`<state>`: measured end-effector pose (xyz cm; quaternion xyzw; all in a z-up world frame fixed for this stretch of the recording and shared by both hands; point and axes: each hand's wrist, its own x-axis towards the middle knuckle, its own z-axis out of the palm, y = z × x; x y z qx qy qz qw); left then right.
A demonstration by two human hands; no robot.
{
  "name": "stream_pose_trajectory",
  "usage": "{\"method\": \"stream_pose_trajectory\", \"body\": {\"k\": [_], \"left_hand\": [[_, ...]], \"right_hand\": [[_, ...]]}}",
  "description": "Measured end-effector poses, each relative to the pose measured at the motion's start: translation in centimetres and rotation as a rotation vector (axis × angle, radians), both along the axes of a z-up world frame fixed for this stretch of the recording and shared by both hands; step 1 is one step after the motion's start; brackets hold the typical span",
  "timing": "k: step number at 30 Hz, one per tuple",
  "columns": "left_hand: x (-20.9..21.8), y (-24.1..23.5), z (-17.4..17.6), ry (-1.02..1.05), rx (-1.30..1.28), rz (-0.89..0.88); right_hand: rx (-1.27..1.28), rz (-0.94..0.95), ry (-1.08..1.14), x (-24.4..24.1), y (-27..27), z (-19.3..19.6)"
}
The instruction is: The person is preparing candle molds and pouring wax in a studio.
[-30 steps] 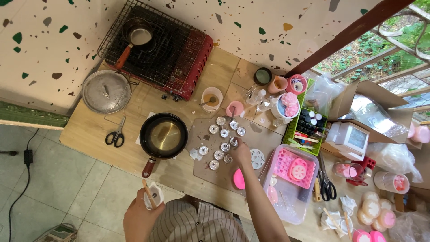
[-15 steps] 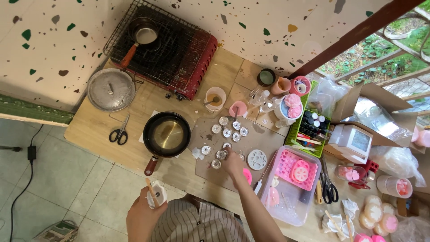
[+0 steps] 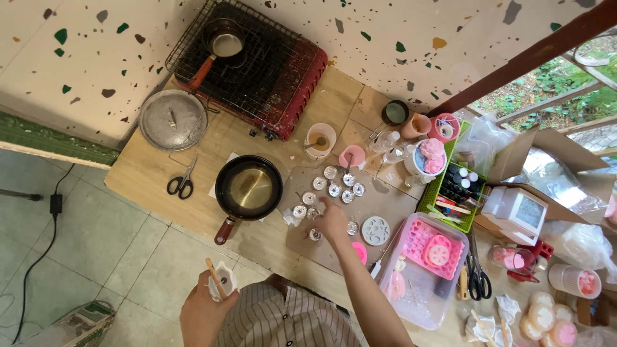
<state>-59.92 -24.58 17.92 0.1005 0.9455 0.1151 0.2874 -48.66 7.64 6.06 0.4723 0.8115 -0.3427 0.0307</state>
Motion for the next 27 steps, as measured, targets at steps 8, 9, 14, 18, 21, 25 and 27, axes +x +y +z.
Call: {"method": "stream_pose_trajectory", "body": {"k": [8, 9, 14, 18, 21, 25, 27], "left_hand": [[-0.3, 0.9, 0.9, -0.02, 0.003, -0.032], [-0.3, 1.1, 1.2, -0.032, -0.01, -0.028], [-0.1, 0.8, 1.1, 0.005, 0.016, -0.028], [-0.3, 0.3, 1.7, -0.013, -0.008, -0.004], [-0.7, -0.3, 1.7, -0.06, -0.059, 0.007], [-0.6, -0.8, 1.5, -0.014, -0.046, 0.048], [-0.6, -0.9, 1.4, -0.024, -0.044, 0.055]], "right_hand": [[-0.128, -0.058, 0.01, 4.1, -2.0, -4.3], [-0.136, -0.027, -0.014, 3.7, -2.1, -4.2], [-0.118, 0.055, -0.081, 2.4, -0.4, -4.5], [-0.102, 0.012, -0.1, 1.2, 1.5, -2.9], [-0.086, -0.046, -0.108, 1.7, 2.2, -2.7], [-0.077, -0.131, -0.068, 6.4, 3.0, -3.9], [-0.078, -0.172, -0.077, 9.7, 2.6, -4.3]]}}
